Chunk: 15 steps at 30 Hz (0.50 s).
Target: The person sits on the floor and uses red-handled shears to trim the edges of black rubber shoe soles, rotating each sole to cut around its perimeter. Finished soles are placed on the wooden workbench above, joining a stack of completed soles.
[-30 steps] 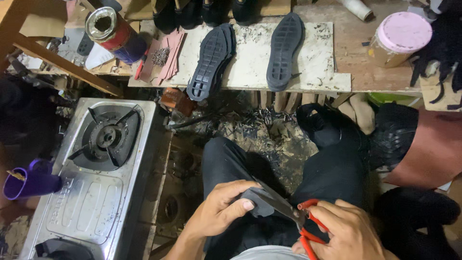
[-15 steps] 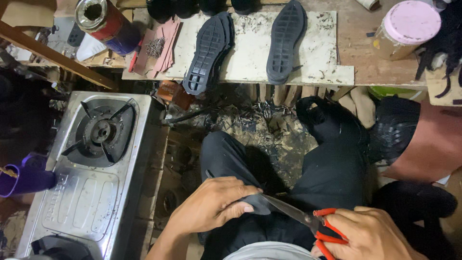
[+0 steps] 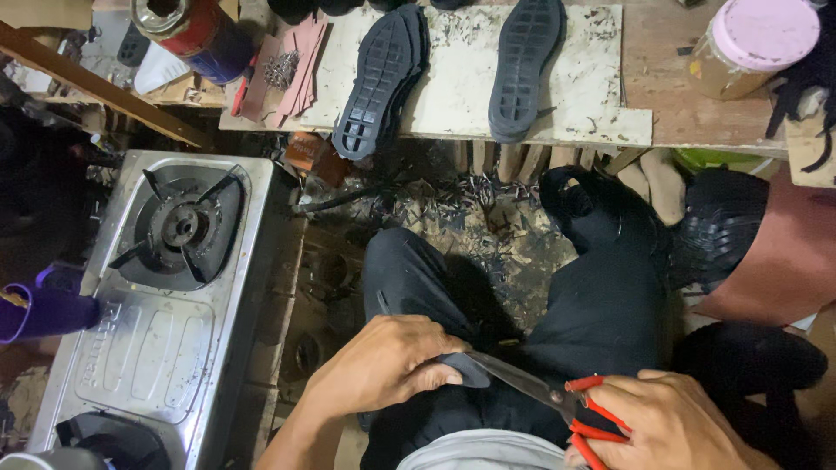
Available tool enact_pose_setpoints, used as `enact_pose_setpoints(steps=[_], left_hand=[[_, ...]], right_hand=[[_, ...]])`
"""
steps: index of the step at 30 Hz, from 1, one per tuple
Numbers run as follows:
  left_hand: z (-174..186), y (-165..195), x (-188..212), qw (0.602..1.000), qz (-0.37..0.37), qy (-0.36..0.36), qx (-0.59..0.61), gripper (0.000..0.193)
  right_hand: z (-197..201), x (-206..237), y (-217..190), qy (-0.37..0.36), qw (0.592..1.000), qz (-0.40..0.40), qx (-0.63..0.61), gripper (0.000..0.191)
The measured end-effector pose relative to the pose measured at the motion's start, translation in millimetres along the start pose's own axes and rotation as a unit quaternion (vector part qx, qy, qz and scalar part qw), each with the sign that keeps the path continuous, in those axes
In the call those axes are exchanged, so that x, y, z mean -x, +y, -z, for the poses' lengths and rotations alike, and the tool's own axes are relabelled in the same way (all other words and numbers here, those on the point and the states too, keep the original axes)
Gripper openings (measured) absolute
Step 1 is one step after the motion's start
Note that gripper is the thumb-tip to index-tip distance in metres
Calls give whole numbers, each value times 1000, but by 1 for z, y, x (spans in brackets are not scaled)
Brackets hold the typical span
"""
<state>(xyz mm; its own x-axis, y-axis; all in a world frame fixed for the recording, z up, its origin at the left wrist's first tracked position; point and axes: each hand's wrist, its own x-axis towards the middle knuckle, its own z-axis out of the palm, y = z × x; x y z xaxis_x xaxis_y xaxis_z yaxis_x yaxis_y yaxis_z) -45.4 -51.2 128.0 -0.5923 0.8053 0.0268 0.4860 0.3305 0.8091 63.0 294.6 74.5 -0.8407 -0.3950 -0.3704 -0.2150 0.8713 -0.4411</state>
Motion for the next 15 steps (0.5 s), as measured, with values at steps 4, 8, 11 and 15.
enact_pose_setpoints(steps=[4,8,11,15], left_hand=[[0,-5,2,999,-27,30,-16,36],[-1,-10,9,992,49,82,79,58],[-9,-16,14,980,21,160,114,83],[-34,-29,6,887,-11,227,402,100]], right_hand=[[6,2,10,145,940,309,16,29],[2,-1,5,129,984,103,-60,50],[-1,-5,-5,161,978,-13,-133,59],[-2,-12,-18,241,961,1,-138,61]])
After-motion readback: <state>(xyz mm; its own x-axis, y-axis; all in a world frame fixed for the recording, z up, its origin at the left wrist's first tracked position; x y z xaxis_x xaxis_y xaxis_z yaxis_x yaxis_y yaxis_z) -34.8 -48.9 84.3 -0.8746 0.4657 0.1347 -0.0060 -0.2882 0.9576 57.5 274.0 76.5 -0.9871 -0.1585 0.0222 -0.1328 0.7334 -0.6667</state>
